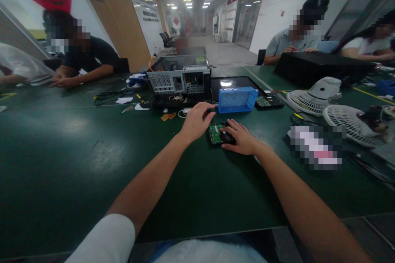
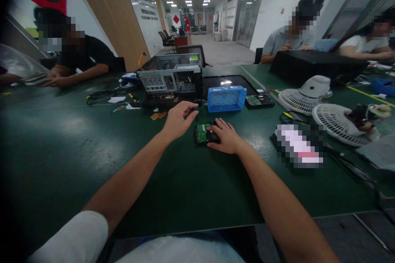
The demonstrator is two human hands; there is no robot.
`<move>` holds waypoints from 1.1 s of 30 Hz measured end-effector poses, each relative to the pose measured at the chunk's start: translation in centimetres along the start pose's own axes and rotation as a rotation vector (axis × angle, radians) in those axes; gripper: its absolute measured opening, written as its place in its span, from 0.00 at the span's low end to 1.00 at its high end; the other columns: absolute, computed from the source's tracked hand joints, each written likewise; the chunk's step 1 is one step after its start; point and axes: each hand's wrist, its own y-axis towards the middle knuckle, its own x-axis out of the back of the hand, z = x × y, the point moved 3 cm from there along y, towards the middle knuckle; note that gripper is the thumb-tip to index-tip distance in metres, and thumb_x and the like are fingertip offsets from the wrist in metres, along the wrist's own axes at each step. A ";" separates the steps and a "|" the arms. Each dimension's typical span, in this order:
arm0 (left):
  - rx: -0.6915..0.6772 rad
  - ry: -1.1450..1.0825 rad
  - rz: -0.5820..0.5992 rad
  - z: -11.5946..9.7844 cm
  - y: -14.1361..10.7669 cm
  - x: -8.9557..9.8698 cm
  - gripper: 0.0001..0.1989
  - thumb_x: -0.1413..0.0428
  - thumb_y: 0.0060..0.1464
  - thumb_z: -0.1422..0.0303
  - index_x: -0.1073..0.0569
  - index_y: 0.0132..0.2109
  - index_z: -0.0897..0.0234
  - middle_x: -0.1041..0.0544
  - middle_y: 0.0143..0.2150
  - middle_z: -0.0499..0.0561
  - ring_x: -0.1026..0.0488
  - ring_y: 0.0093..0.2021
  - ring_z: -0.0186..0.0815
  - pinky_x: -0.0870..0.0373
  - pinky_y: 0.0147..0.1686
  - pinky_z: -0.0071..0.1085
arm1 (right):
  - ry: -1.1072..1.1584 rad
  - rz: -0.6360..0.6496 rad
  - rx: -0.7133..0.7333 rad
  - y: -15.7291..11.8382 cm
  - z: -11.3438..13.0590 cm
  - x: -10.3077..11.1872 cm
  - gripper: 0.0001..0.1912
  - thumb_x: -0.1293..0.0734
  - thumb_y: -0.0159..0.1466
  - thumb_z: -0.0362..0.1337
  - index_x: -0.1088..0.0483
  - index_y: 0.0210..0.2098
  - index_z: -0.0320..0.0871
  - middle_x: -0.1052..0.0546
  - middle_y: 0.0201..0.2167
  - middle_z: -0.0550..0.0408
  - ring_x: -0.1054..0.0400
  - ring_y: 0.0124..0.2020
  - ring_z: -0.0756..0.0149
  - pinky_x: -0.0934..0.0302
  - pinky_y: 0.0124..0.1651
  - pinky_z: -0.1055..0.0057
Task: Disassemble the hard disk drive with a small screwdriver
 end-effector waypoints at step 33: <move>-0.082 -0.022 -0.028 -1.2 0.5 0.7 0.10 0.43 0.62 0.74 0.20 0.48 0.59 0.18 0.48 0.51 0.21 0.49 0.37 0.25 0.54 0.39 | -0.049 0.012 -0.045 -0.3 0.7 0.5 0.39 0.34 0.61 0.62 0.38 0.65 0.51 0.47 0.72 0.40 0.60 0.73 0.38 0.66 0.67 0.31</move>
